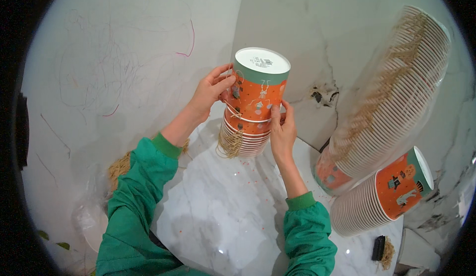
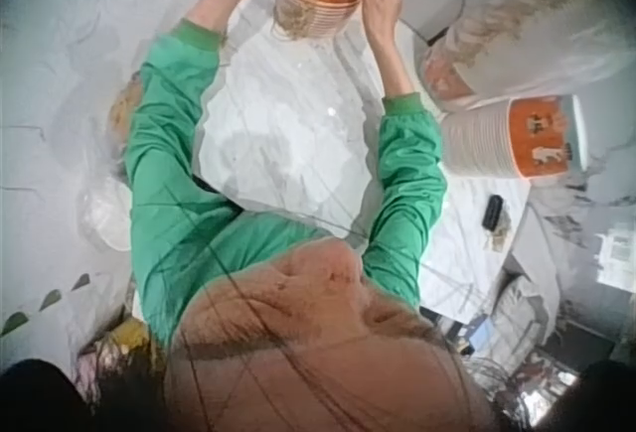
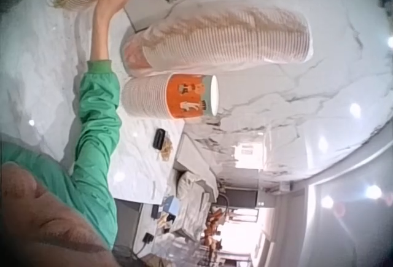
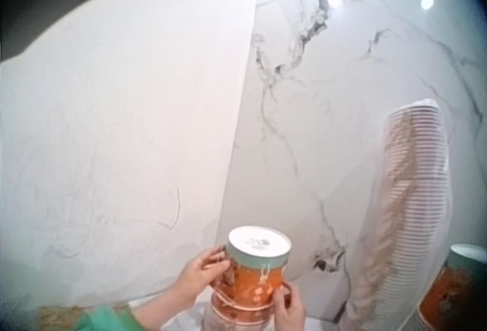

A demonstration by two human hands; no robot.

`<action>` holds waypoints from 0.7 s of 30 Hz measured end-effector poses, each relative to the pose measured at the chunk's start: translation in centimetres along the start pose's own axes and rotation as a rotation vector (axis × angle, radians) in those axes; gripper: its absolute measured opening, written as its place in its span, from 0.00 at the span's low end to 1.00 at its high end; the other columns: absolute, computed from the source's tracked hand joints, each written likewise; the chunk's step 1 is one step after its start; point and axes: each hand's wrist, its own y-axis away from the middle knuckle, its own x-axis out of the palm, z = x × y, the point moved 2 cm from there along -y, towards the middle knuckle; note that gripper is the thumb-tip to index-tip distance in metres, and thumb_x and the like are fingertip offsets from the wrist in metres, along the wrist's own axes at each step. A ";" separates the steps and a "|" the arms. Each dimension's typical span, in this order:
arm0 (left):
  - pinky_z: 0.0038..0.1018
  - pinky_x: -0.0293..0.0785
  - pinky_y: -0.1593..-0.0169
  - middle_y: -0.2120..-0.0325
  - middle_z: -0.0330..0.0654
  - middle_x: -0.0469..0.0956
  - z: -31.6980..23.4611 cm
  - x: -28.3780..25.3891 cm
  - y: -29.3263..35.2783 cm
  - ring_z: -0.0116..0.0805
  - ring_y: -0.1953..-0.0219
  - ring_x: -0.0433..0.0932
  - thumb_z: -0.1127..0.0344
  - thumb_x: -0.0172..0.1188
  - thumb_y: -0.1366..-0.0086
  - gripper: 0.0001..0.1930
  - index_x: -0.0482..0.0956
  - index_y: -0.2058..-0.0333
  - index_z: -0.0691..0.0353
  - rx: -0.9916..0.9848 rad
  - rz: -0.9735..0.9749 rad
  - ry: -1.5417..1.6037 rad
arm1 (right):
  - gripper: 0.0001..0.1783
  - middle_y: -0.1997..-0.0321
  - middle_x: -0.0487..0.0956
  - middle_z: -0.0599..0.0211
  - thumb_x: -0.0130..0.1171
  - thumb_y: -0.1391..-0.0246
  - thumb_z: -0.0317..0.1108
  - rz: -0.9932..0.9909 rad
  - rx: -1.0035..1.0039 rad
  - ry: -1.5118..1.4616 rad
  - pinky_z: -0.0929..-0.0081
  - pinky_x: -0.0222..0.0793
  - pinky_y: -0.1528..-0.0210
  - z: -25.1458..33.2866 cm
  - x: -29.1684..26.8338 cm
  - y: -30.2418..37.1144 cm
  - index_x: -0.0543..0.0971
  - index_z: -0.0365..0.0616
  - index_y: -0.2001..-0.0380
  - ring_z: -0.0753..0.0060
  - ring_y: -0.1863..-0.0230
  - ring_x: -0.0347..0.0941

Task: Attaching string handles to decorative paper cups by threading them through holes and tying knots.

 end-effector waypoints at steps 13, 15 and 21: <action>0.20 0.70 0.66 0.45 0.43 0.72 1.8 0.3 1.8 0.19 0.68 0.72 0.56 0.69 0.36 0.36 0.67 0.33 0.59 -0.048 -0.033 -0.022 | 0.24 0.74 0.75 0.71 0.59 0.32 0.46 -0.023 -0.018 -0.136 0.76 0.68 0.69 -1.5 0.6 0.9 0.75 0.42 0.41 0.78 0.74 0.75; 0.20 0.71 0.66 0.45 0.44 0.71 2.0 0.8 1.9 0.19 0.67 0.72 0.57 0.70 0.36 0.36 0.67 0.33 0.60 -0.020 -0.056 -0.032 | 0.25 0.71 0.74 0.71 0.59 0.33 0.49 -0.068 -0.043 -0.014 0.74 0.68 0.66 -3.0 0.3 0.6 0.77 0.43 0.42 0.78 0.71 0.71; 0.20 0.69 0.67 0.43 0.45 0.72 1.9 1.2 2.9 0.20 0.67 0.74 0.58 0.69 0.35 0.34 0.68 0.33 0.59 0.014 -0.116 -0.092 | 0.26 0.64 0.72 0.69 0.58 0.33 0.51 -0.074 -0.053 0.052 0.73 0.68 0.62 -2.8 0.5 1.2 0.77 0.45 0.42 0.75 0.67 0.69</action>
